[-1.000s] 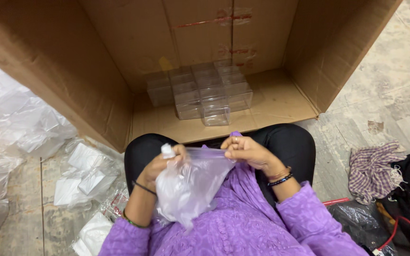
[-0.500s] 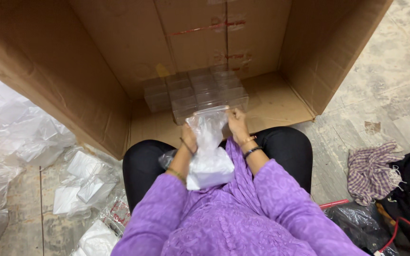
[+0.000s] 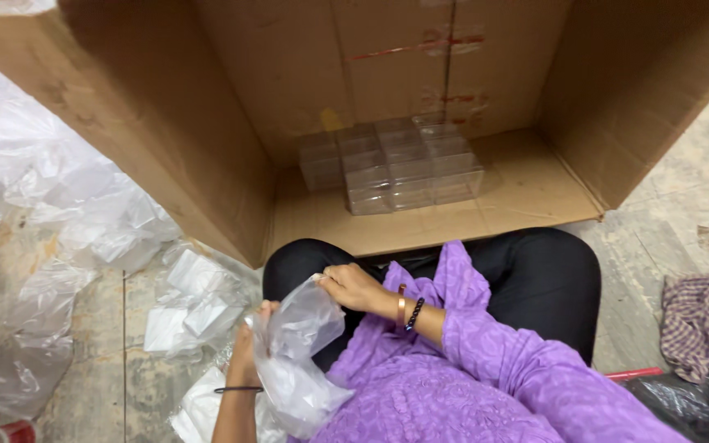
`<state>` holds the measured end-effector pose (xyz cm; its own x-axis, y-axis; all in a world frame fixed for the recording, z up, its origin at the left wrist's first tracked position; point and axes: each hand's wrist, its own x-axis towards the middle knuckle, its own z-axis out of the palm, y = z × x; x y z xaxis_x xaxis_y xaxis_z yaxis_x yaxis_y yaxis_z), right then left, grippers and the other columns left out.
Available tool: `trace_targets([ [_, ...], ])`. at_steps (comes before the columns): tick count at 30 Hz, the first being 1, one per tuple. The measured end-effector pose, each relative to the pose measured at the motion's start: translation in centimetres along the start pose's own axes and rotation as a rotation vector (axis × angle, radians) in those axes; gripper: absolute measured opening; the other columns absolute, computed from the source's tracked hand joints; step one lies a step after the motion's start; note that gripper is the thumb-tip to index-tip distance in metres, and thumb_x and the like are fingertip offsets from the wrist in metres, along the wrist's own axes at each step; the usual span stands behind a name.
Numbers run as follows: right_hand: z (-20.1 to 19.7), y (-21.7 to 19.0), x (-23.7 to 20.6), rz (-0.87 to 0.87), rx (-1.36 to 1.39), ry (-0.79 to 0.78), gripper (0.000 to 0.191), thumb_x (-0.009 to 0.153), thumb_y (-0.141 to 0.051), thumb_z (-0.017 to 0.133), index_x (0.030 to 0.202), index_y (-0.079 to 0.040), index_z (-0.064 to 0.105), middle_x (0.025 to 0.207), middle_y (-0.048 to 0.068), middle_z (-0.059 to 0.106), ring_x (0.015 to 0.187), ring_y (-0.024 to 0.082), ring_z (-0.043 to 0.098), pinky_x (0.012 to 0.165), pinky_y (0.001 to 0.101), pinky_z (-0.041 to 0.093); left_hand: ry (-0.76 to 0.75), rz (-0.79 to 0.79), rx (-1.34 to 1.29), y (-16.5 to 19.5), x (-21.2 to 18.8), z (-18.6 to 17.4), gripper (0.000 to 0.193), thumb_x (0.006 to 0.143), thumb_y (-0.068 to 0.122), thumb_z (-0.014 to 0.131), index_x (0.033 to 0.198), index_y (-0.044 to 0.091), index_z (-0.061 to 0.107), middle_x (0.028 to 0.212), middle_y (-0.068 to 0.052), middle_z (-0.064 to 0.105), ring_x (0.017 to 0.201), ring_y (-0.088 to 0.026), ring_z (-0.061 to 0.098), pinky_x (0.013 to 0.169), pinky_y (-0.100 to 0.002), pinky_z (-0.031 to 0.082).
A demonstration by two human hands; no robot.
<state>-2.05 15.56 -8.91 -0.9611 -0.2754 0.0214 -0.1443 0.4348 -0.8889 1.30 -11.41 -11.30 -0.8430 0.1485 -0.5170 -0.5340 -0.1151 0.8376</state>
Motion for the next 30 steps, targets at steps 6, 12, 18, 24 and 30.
trace_targets([
  [6,-0.9,0.2,3.8,-0.358,-0.167,-0.315,0.03,0.092,-0.035,0.063,0.083,-0.007,0.065,0.07,0.018,0.064,0.065,0.039,0.064,0.058,0.0451,0.046,-0.646,-0.362,-0.158,-2.9,-1.9,1.3,0.041,0.095,0.036,0.057,0.114,0.002,0.072,0.092,-0.005,0.074,0.074,-0.014,0.069,0.062,-0.03,0.058],
  [12,-6.5,-1.0,12.8,-0.322,-0.166,-0.687,0.031,0.088,-0.036,0.072,0.091,-0.006,0.07,0.085,0.014,0.072,0.078,0.028,0.068,0.07,0.0393,0.054,-0.513,-0.284,-0.292,-4.1,-1.7,-3.2,0.04,0.094,0.032,0.058,0.115,0.002,0.071,0.09,-0.006,0.074,0.072,-0.014,0.069,0.06,-0.03,0.057],
  [18,-12.8,4.1,24.6,-0.081,-0.847,-0.242,0.079,0.068,-0.051,0.084,0.13,-0.009,0.06,0.135,0.019,0.059,0.127,0.039,0.056,0.102,0.0505,0.048,0.463,-0.027,-0.309,-0.5,2.6,-15.2,0.038,0.092,0.029,0.06,0.117,0.001,0.071,0.089,-0.006,0.074,0.07,-0.015,0.069,0.058,-0.03,0.056],
  [24,-10.6,6.3,25.6,-0.081,-0.951,-0.121,0.11,0.061,-0.053,0.091,0.148,-0.01,0.039,0.154,0.023,0.036,0.143,0.047,0.033,0.105,0.064,0.034,0.713,-0.126,0.027,2.3,5.5,-15.6,0.038,0.091,0.025,0.061,0.119,0.001,0.07,0.088,-0.007,0.074,0.067,-0.015,0.069,0.056,-0.03,0.056],
  [30,-9.0,5.9,25.2,-0.09,-1.014,-0.104,0.089,0.066,-0.055,0.088,0.137,-0.018,0.05,0.15,0.019,0.045,0.14,0.047,0.037,0.106,0.0632,0.034,0.661,-0.204,0.487,3.8,7.0,-14.5,0.038,0.09,0.022,0.063,0.121,0.001,0.069,0.087,-0.008,0.074,0.065,-0.016,0.069,0.054,-0.03,0.055],
])
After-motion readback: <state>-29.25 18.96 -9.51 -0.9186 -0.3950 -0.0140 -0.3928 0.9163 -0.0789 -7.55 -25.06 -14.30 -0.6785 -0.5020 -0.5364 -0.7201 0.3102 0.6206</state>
